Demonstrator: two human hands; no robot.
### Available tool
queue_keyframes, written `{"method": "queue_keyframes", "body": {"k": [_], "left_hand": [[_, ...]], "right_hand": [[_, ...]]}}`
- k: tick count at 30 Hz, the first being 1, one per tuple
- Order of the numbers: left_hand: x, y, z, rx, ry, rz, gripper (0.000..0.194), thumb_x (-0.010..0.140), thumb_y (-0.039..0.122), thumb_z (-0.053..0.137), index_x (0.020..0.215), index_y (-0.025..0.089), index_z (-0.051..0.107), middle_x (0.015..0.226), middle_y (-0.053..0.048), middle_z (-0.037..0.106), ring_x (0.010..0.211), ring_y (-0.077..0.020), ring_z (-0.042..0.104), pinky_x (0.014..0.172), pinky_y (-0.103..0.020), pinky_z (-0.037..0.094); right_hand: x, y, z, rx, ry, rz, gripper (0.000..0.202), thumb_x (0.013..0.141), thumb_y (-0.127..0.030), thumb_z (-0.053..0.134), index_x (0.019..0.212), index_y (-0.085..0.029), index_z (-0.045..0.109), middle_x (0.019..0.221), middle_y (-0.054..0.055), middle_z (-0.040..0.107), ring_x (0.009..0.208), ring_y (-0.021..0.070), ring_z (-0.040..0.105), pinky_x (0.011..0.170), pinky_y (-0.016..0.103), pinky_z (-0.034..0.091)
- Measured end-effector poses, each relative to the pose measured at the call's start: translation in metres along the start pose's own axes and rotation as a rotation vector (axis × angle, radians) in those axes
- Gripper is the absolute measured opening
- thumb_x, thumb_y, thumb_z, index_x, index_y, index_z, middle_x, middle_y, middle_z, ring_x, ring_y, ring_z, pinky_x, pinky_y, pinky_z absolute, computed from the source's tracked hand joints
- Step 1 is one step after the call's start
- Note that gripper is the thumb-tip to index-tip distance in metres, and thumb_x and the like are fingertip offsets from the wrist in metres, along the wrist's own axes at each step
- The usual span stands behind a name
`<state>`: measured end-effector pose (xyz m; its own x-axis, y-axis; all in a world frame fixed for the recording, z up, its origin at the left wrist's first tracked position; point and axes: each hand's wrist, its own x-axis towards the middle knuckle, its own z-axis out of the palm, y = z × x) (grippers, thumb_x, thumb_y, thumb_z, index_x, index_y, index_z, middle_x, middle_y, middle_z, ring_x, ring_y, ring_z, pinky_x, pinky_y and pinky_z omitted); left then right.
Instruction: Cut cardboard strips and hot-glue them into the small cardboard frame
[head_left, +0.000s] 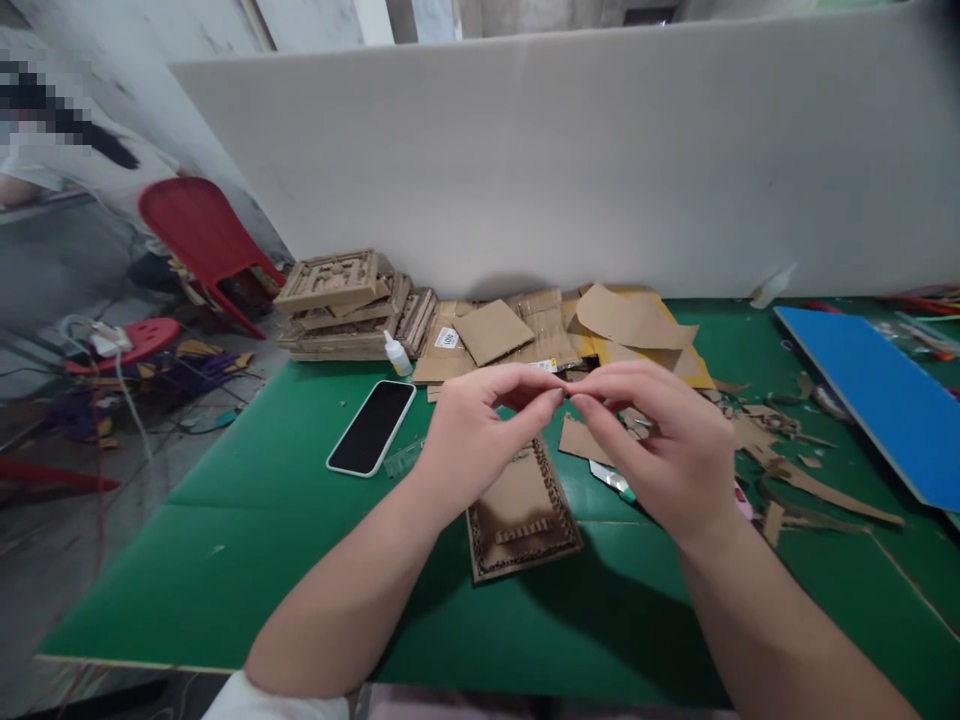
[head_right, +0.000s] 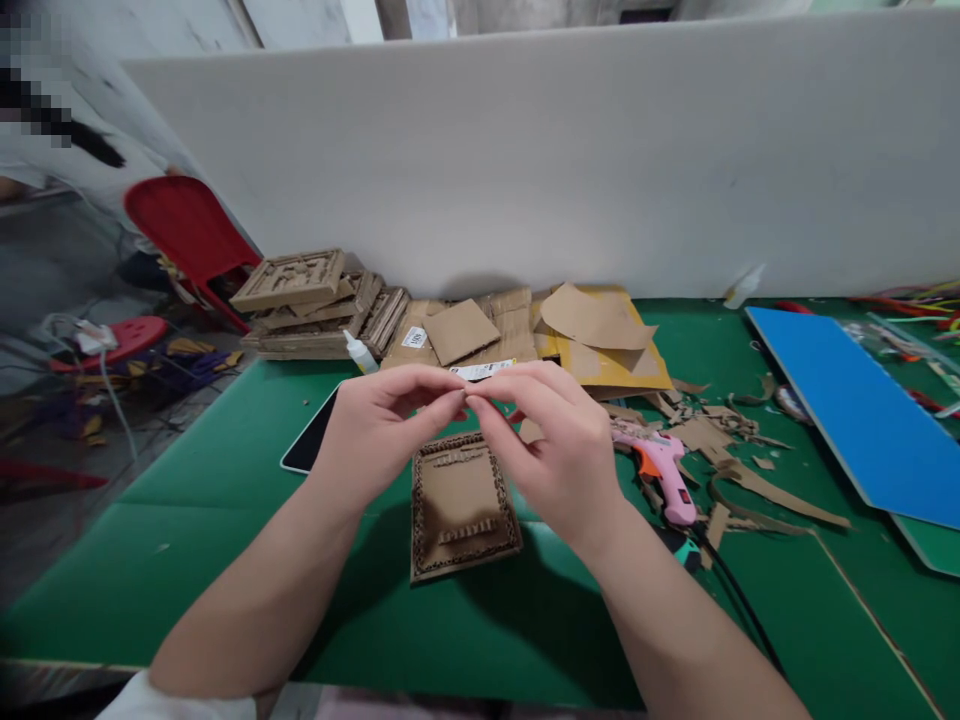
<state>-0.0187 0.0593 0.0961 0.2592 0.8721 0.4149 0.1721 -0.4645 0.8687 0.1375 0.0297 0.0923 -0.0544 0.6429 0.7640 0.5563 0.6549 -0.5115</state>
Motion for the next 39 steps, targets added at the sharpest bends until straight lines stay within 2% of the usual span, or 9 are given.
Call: {"method": "queue_keyframes", "body": {"k": [4,7,14,18,22,27,39], "left_hand": [[-0.001,0.004,0.0,0.148,0.017,0.129,0.009,0.077,0.017,0.063,0.08,0.019,0.071,0.076,0.001,0.071,0.068,-0.0111,0.063,0.06,-0.018,0.051],[-0.001,0.003,0.0,0.238,0.031,0.196,0.009,0.077,0.016,0.063,0.081,0.02,0.07,0.075,0.001,0.071,0.067,-0.0111,0.063,0.06,-0.019,0.051],[-0.002,-0.002,0.001,0.308,0.065,0.255,0.006,0.078,0.022,0.064,0.08,0.02,0.069,0.076,0.0,0.071,0.066,-0.0117,0.063,0.065,-0.022,0.051],[-0.002,-0.003,0.004,0.252,0.06,0.23,0.005,0.078,0.02,0.063,0.08,0.019,0.068,0.077,0.0,0.071,0.068,-0.0113,0.063,0.063,-0.02,0.051],[-0.003,-0.003,0.005,0.195,0.027,0.201,0.007,0.078,0.019,0.062,0.081,0.018,0.068,0.078,-0.001,0.07,0.07,-0.0118,0.063,0.064,-0.02,0.051],[-0.003,-0.002,0.004,0.224,0.041,0.195,0.008,0.079,0.02,0.062,0.083,0.019,0.069,0.08,-0.001,0.071,0.072,-0.0125,0.064,0.065,-0.021,0.052],[-0.002,0.0,0.003,0.228,0.029,0.189,0.01,0.079,0.021,0.062,0.084,0.019,0.07,0.083,-0.002,0.072,0.074,-0.0135,0.065,0.067,-0.022,0.053]], "right_hand": [[0.002,0.002,-0.005,0.176,-0.091,0.214,0.005,0.078,-0.02,0.064,0.081,-0.021,0.066,0.081,0.0,0.067,0.072,0.0113,0.061,0.057,0.021,0.05],[0.003,0.003,-0.006,0.183,-0.104,0.254,0.005,0.077,-0.024,0.066,0.081,-0.022,0.067,0.08,0.001,0.067,0.072,0.0125,0.061,0.058,0.023,0.051],[0.001,0.004,-0.004,0.014,-0.053,0.098,0.01,0.078,-0.02,0.064,0.087,-0.023,0.069,0.086,0.002,0.069,0.079,0.014,0.063,0.063,0.025,0.052],[0.0,0.007,-0.003,-0.061,-0.012,-0.005,0.014,0.079,-0.017,0.063,0.09,-0.022,0.07,0.086,0.003,0.07,0.081,0.0138,0.063,0.071,0.026,0.052],[0.0,0.009,-0.002,-0.078,-0.02,-0.031,0.015,0.081,-0.017,0.06,0.091,-0.023,0.07,0.086,0.003,0.069,0.082,0.015,0.064,0.071,0.028,0.052],[0.0,0.01,0.0,-0.129,-0.013,-0.122,0.016,0.082,-0.014,0.057,0.093,-0.021,0.068,0.087,0.005,0.068,0.083,0.0153,0.063,0.071,0.028,0.053],[-0.001,0.008,0.0,-0.23,0.026,-0.152,0.014,0.081,-0.014,0.058,0.091,-0.021,0.065,0.088,0.005,0.068,0.085,0.016,0.063,0.073,0.03,0.052]]}}
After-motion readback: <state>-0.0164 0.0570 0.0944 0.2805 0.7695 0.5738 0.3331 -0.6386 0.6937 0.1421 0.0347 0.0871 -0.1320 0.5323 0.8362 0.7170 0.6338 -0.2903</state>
